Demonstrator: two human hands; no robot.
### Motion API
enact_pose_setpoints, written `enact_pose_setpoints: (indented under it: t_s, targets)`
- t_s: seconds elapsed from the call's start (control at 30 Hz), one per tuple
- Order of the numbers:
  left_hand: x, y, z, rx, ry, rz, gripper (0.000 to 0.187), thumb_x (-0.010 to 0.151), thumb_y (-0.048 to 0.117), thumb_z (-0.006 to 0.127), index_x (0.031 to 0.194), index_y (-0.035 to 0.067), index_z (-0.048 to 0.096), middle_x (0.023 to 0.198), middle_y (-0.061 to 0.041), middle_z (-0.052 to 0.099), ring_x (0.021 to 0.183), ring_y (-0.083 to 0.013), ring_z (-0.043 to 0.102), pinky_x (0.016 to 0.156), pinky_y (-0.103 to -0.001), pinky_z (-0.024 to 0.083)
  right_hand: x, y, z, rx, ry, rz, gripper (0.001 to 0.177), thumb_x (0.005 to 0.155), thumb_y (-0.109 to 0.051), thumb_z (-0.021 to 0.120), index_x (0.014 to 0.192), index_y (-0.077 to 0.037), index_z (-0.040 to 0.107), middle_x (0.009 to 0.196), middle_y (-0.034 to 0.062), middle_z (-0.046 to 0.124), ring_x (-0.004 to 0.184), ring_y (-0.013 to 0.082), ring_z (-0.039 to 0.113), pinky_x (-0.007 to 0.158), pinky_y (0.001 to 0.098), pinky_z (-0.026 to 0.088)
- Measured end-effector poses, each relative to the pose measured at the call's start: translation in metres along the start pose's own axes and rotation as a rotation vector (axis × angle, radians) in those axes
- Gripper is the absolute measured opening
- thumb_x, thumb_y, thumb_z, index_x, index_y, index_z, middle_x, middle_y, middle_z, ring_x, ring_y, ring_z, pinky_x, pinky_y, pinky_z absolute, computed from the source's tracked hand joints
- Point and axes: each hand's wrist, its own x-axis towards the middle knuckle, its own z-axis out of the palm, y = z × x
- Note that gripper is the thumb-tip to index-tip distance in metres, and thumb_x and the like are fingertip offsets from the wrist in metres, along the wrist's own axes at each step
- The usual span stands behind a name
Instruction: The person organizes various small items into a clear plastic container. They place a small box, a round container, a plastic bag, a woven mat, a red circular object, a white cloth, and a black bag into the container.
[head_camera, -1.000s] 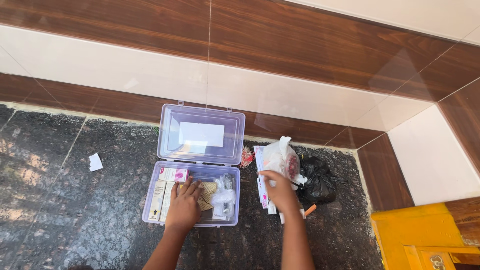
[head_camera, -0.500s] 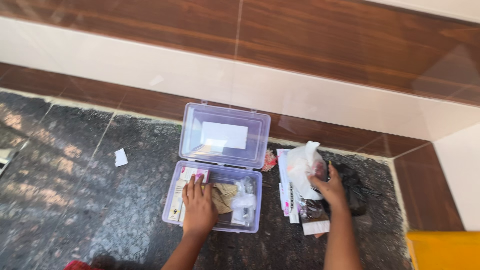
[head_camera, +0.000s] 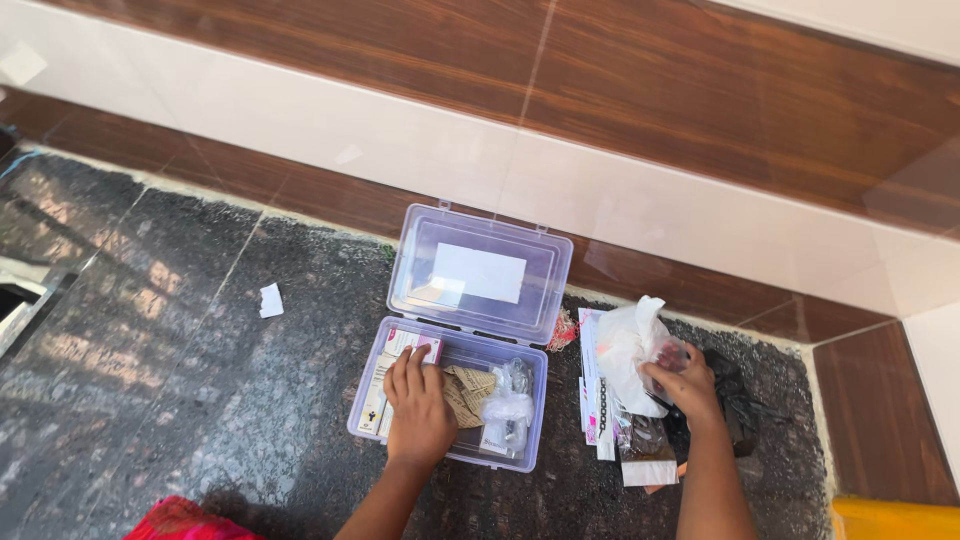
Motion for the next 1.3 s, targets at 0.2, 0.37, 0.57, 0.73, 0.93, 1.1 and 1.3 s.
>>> enact_pose_setpoints:
  t_s: [0.2, 0.37, 0.57, 0.73, 0.93, 1.1, 1.3]
  targets:
    - [-0.001, -0.002, 0.0, -0.018, 0.045, 0.033, 0.036, 0.072, -0.001, 0.053, 0.108, -0.003, 0.048, 0.146, -0.027, 0.038, 0.145, -0.044, 0.024, 0.119, -0.06, 0.014, -0.045, -0.042, -0.017, -0.031, 0.212, -0.116, 0.106, 0.063, -0.026, 0.095, 0.153, -0.003, 0.045, 0.141, 0.0251, 0.047, 0.117, 0.0357, 0.061, 0.093, 0.0441, 0.057]
    - [0.0, -0.005, 0.004, -0.032, 0.048, 0.029, 0.032, 0.076, -0.001, 0.049, 0.108, -0.004, 0.048, 0.147, -0.03, 0.036, 0.146, -0.0454, 0.023, 0.119, -0.059, 0.014, -0.093, -0.101, 0.01, 0.15, 0.092, -0.456, 0.073, 0.07, -0.019, 0.087, 0.135, -0.005, 0.057, 0.119, 0.0127, 0.068, 0.102, 0.0234, 0.073, 0.086, 0.0333, 0.064]
    - [0.003, -0.006, 0.008, 0.01, -0.044, -0.009, 0.031, 0.079, 0.001, 0.047, 0.11, -0.006, 0.044, 0.15, -0.035, 0.022, 0.146, -0.0487, 0.014, 0.118, -0.061, 0.009, -0.17, -0.167, 0.1, -0.074, -0.332, -0.576, 0.099, 0.059, -0.021, 0.093, 0.146, -0.017, 0.047, 0.144, 0.0133, 0.044, 0.129, 0.0282, 0.051, 0.102, 0.0409, 0.05]
    - [-0.003, -0.009, 0.012, -0.059, 0.005, -0.009, 0.033, 0.082, 0.007, 0.053, 0.11, -0.007, 0.044, 0.15, -0.035, 0.021, 0.145, -0.0495, 0.014, 0.117, -0.061, 0.01, -0.195, -0.176, 0.16, -0.218, -0.449, -0.59, 0.106, 0.056, -0.031, 0.094, 0.149, -0.016, 0.046, 0.139, 0.0173, 0.048, 0.133, 0.0343, 0.052, 0.111, 0.0404, 0.046]
    - [-0.002, -0.01, 0.013, -0.04, 0.037, -0.013, 0.032, 0.082, 0.006, 0.055, 0.11, -0.005, 0.046, 0.15, -0.033, 0.028, 0.146, -0.0469, 0.019, 0.119, -0.059, 0.013, -0.19, -0.158, 0.192, -0.243, -0.331, -0.55, 0.087, 0.061, -0.042, 0.093, 0.131, -0.01, 0.052, 0.135, 0.0187, 0.052, 0.13, 0.0386, 0.054, 0.108, 0.0448, 0.047]
    - [0.001, -0.005, 0.003, -0.049, 0.019, -0.009, 0.038, 0.077, 0.008, 0.06, 0.11, -0.005, 0.048, 0.149, -0.033, 0.029, 0.145, -0.0469, 0.021, 0.117, -0.058, 0.014, -0.192, -0.147, 0.192, -0.41, -0.32, -0.546, 0.085, 0.06, -0.043, 0.094, 0.123, -0.007, 0.05, 0.132, 0.0171, 0.053, 0.126, 0.0387, 0.058, 0.104, 0.0452, 0.051]
    - [0.002, -0.002, -0.005, -0.027, -0.03, -0.02, 0.047, 0.072, 0.011, 0.066, 0.113, -0.005, 0.048, 0.148, -0.03, 0.032, 0.144, -0.0444, 0.023, 0.118, -0.056, 0.016, -0.196, -0.14, 0.192, -0.329, -0.277, -0.661, 0.088, 0.063, -0.033, 0.096, 0.132, -0.007, 0.049, 0.144, 0.0256, 0.04, 0.125, 0.0451, 0.053, 0.101, 0.0479, 0.051]
